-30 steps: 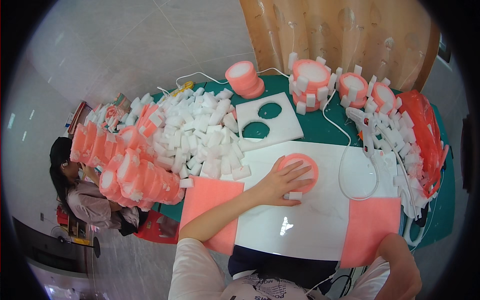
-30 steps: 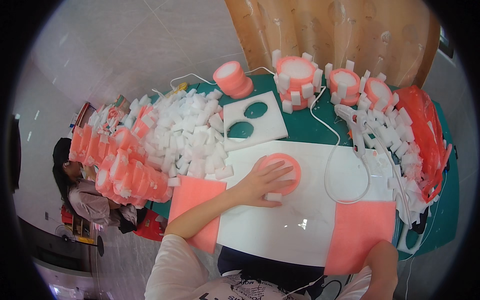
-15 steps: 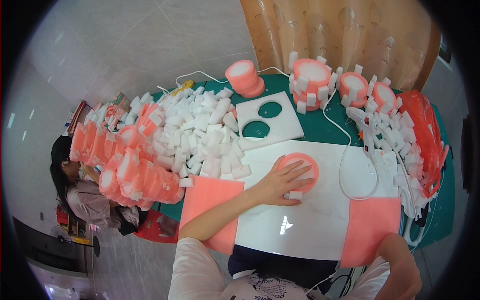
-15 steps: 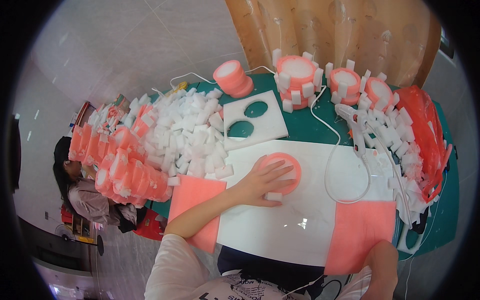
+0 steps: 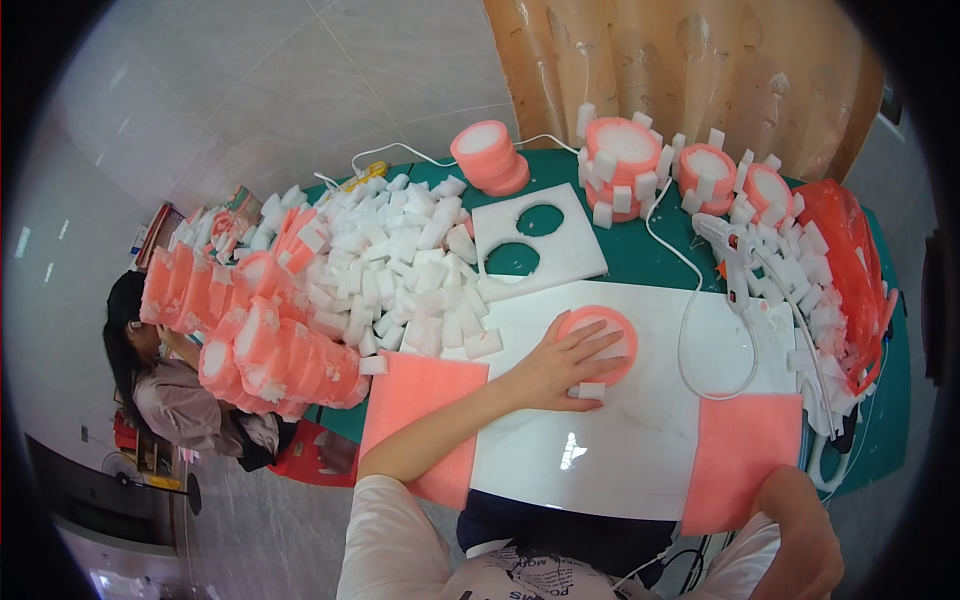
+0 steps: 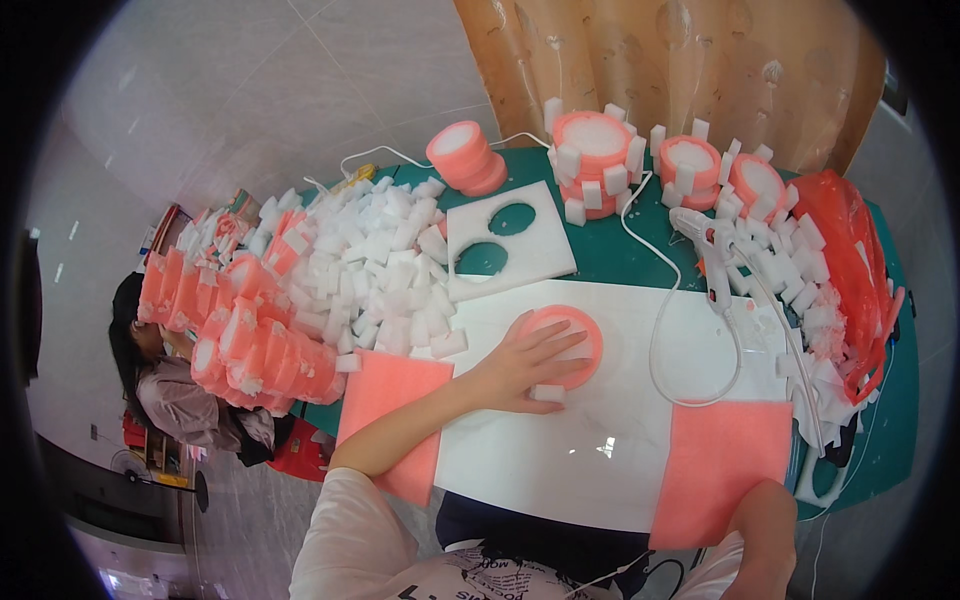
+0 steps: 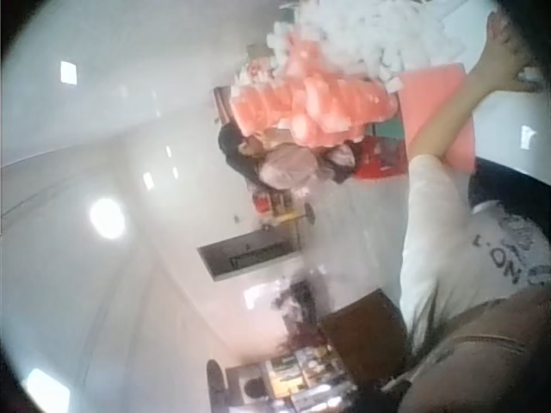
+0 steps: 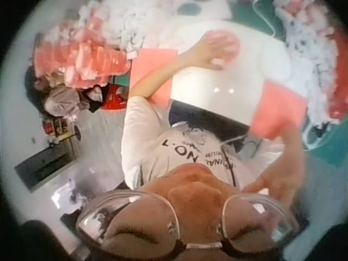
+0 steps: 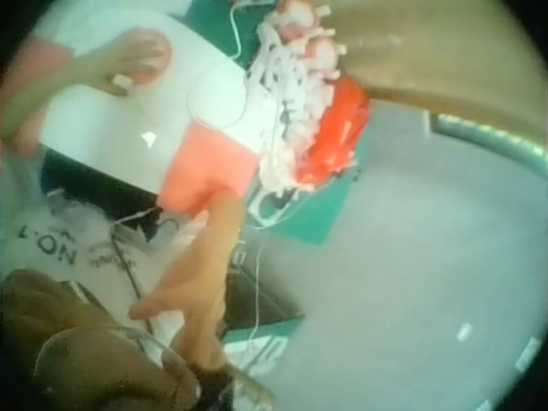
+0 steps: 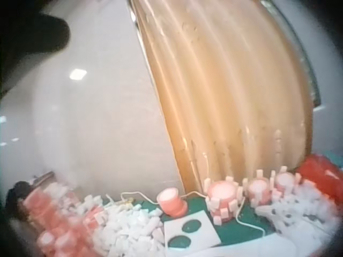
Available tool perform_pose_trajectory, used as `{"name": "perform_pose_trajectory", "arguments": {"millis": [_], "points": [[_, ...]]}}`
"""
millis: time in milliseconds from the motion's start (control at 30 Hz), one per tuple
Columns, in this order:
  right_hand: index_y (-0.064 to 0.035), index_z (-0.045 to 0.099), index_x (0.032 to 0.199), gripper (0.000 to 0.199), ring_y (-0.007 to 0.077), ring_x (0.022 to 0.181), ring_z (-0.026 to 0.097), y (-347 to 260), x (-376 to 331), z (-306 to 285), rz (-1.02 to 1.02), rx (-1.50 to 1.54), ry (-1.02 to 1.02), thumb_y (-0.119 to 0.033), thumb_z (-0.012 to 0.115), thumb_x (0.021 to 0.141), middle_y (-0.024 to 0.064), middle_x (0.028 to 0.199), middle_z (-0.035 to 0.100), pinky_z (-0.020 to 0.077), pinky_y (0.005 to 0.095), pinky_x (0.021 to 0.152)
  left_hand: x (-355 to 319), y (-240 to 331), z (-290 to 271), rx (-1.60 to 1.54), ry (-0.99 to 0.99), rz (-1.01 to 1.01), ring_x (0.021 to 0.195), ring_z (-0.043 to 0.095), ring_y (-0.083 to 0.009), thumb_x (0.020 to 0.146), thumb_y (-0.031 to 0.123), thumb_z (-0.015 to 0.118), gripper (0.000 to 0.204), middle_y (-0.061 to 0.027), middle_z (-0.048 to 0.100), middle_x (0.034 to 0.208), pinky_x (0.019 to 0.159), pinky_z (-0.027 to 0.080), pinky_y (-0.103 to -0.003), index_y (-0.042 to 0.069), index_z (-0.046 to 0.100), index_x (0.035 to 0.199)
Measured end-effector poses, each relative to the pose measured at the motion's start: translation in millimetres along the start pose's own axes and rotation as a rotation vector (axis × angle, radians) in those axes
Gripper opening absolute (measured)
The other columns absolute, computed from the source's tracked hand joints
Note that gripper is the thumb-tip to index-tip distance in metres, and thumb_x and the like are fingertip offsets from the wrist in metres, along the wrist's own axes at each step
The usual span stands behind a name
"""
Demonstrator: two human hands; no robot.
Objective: The person assembles a foam craft by applying glue with a hot glue gun and attaching small foam blocks around the edge of a circular foam ring by hand.
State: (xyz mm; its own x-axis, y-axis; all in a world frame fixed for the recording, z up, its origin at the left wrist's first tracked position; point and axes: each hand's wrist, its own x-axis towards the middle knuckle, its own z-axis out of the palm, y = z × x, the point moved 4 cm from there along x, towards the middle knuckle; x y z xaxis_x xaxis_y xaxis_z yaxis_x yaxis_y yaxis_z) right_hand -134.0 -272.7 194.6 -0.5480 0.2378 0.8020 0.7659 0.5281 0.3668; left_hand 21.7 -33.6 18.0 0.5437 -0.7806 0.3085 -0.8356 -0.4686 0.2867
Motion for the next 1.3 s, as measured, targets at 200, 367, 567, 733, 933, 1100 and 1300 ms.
{"name": "perform_pose_trajectory", "arguments": {"millis": [200, 367, 567, 733, 933, 1100, 1300], "points": [[-0.0161, 0.019, 0.141, 0.061, 0.0141, 0.129, 0.028, -2.6, 3.1, 0.3, -0.037, -0.349, -0.071, -0.04, 0.044, 0.091, 0.0092, 0.143, 0.027, 0.0352, 0.0474, 0.097, -0.3, 0.2, 0.2, 0.005, -0.007, -0.007, 0.13, 0.031, -0.0298, 0.068, 0.034, 0.07, 0.063, -0.0077, 0.034, 0.141, 0.101, 0.021, -0.055, 0.019, 0.049, 0.126], [-0.0088, 0.027, 0.133, 0.048, 0.0161, 0.116, 0.038, 4.8, 5.2, 5.0, -0.007, 0.059, 0.032, -0.026, 0.042, 0.091, 0.009, 0.136, 0.033, 0.0414, 0.0416, 0.09, 0.7, 0.0, 0.7, -0.025, -0.001, -0.003, 0.13, 0.031, -0.0299, 0.069, 0.034, 0.069, 0.063, -0.0079, 0.034, 0.141, 0.101, 0.021, -0.055, 0.019, 0.049, 0.126], [0.0052, 0.043, 0.119, 0.028, 0.0199, 0.09, 0.057, 11.8, -4.4, 8.9, 0.046, 0.843, 0.228, 0.002, 0.04, 0.091, 0.0086, 0.121, 0.045, 0.0535, 0.0304, 0.076, -2.2, -0.1, -0.5, 0.01, -0.004, -0.007, 0.129, 0.032, -0.0301, 0.068, 0.034, 0.07, 0.063, -0.008, 0.034, 0.141, 0.102, 0.02, -0.055, 0.019, 0.05, 0.126], [0.0032, 0.044, 0.119, 0.031, 0.0188, 0.091, 0.057, 7.3, -4.4, 10.8, -0.147, 0.134, 0.289, 0.005, 0.04, 0.088, 0.0058, 0.127, 0.042, 0.0536, 0.031, 0.077, 3.4, 1.5, 0.4, -0.009, 0.004, 0.004, 0.129, 0.033, -0.0304, 0.068, 0.034, 0.07, 0.063, -0.0082, 0.035, 0.14, 0.102, 0.02, -0.056, 0.019, 0.05, 0.125], [0.0013, 0.043, 0.121, 0.036, 0.0162, 0.1, 0.054, -45.2, 7.8, 11.4, 0.639, 0.414, 0.18, 0.009, 0.043, 0.085, 0.0026, 0.13, 0.039, 0.0538, 0.0305, 0.078, -3.8, -0.2, -1.6, 0.009, 0.005, -0.011, 0.129, 0.033, -0.0306, 0.068, 0.034, 0.071, 0.062, -0.0084, 0.035, 0.14, 0.102, 0.019, -0.056, 0.019, 0.051, 0.125], [0.0012, 0.043, 0.12, 0.035, 0.016, 0.101, 0.053, 5.0, 12.9, 10.2, 0.337, 0.406, 0.177, 0.009, 0.042, 0.085, 0.0026, 0.128, 0.04, 0.0537, 0.0301, 0.078, -0.5, 0.7, -0.1, 0.0, 0.006, -0.002, 0.129, 0.033, -0.0307, 0.068, 0.034, 0.071, 0.063, -0.0084, 0.035, 0.14, 0.101, 0.02, -0.057, 0.019, 0.05, 0.125], [0.0011, 0.044, 0.118, 0.034, 0.0156, 0.102, 0.053, 27.0, 7.9, 8.7, -0.118, 0.389, 0.162, 0.008, 0.042, 0.086, 0.0026, 0.125, 0.042, 0.0537, 0.0296, 0.078, 2.1, 1.0, 0.8, -0.009, 0.006, 0.005, 0.129, 0.032, -0.0307, 0.067, 0.034, 0.071, 0.063, -0.0084, 0.034, 0.14, 0.101, 0.02, -0.057, 0.019, 0.05, 0.126]]}}
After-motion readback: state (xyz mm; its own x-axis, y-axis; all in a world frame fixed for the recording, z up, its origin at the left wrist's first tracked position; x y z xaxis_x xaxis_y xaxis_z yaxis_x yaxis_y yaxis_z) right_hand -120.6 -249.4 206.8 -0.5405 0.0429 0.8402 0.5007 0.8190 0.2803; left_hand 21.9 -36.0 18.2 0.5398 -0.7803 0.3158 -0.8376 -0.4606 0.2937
